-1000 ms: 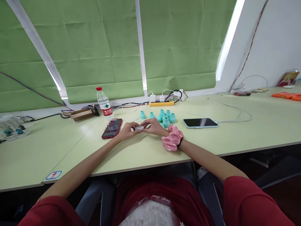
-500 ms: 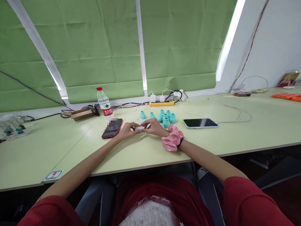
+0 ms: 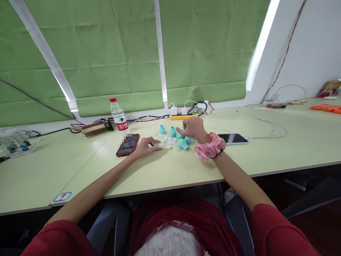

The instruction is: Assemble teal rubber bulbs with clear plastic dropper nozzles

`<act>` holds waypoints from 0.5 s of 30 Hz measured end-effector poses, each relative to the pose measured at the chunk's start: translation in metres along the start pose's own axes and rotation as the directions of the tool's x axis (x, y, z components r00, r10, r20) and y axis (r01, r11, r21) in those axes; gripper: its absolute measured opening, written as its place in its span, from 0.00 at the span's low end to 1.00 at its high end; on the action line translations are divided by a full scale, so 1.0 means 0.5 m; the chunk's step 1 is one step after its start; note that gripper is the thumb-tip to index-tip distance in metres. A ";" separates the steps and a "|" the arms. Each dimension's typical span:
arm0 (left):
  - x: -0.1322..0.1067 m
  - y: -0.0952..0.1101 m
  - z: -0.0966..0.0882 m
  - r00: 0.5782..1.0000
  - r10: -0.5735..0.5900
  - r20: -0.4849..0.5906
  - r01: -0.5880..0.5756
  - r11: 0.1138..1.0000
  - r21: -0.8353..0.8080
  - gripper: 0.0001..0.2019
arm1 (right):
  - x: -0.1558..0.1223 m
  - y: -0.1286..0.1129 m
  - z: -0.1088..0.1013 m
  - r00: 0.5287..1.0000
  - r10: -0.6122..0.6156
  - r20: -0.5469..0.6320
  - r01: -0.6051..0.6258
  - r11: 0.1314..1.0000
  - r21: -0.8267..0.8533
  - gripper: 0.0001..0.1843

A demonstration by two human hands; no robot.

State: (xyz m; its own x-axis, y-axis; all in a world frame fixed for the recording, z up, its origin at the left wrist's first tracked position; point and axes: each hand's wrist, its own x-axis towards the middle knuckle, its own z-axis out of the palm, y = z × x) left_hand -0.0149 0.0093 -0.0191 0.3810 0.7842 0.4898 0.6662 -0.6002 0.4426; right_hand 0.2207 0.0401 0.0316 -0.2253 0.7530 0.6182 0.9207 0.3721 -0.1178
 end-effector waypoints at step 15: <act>0.002 0.010 -0.004 0.997 0.067 -0.039 -0.070 0.995 -0.076 0.15 | 0.005 0.044 0.009 0.852 0.148 0.502 -0.147 0.988 -0.042 0.18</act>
State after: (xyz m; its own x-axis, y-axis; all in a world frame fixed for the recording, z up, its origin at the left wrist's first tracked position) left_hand -0.0125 0.0065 -0.0148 0.3995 0.7355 0.5471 0.5877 -0.6636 0.4629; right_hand 0.2392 0.0523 0.0271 -0.2154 0.9692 0.1193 0.9564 0.2341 -0.1744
